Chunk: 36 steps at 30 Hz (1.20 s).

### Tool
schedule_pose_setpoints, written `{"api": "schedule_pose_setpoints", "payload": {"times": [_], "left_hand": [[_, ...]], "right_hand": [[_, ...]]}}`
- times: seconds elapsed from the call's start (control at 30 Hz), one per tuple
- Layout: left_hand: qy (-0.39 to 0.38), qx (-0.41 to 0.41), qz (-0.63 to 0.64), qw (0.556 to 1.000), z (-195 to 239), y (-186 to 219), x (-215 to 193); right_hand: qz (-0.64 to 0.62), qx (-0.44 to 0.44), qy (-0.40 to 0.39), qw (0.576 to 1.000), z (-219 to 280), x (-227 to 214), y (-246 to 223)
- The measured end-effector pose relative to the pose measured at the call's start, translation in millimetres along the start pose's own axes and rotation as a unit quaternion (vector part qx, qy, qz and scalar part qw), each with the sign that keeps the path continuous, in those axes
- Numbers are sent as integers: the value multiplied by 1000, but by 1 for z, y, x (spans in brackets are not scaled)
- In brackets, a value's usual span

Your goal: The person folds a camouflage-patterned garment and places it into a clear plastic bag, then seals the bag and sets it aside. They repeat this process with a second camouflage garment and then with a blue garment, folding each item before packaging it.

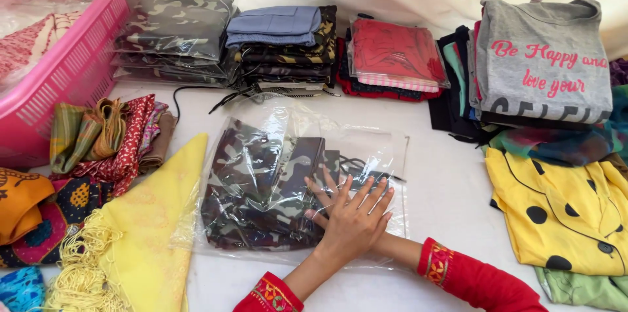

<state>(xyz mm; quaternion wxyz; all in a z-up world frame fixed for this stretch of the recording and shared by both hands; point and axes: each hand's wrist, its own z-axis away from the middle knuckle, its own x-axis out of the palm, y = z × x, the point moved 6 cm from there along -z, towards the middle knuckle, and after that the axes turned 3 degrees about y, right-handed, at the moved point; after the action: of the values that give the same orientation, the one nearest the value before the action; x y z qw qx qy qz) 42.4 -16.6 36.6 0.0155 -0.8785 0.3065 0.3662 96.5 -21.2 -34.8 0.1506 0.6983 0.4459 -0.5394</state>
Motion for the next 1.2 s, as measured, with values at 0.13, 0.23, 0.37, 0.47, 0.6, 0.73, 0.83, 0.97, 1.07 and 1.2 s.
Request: {"api": "schedule_pose_setpoints", "payload": {"times": [0.13, 0.23, 0.37, 0.47, 0.6, 0.73, 0.83, 0.97, 1.07, 1.2], "left_hand": [[-15, -6, 10, 1000, -1, 2, -1], [-25, -12, 28, 999, 0, 3, 2], [-43, -11, 16, 999, 8, 1, 20], [-60, -13, 11, 998, 17, -3, 31], [-92, -3, 7, 996, 22, -1, 39], [-100, 33, 16, 994, 22, 6, 38], [-57, 72, 35, 995, 5, 20, 6], [39, -12, 132, 990, -20, -32, -63], [107, -186, 130, 968, -18, -91, -81], [96, -273, 194, 937, -24, -101, -89]], "right_hand": [[-4, -11, -62, 998, 5, -5, 2], [-45, 0, -113, 993, 2, -2, 4], [-94, -33, -102, 990, -2, -6, 1], [-1, 4, -165, 986, 16, -2, 17], [-38, -29, -104, 993, 67, -4, 88], [106, 24, -245, 963, 67, -63, 90], [130, -8, -210, 969, 81, -54, 109], [94, 57, -217, 970, 81, -75, 117], [38, 96, -229, 968, 79, -98, 119], [3, 101, -180, 978, 73, -115, 116]]}}
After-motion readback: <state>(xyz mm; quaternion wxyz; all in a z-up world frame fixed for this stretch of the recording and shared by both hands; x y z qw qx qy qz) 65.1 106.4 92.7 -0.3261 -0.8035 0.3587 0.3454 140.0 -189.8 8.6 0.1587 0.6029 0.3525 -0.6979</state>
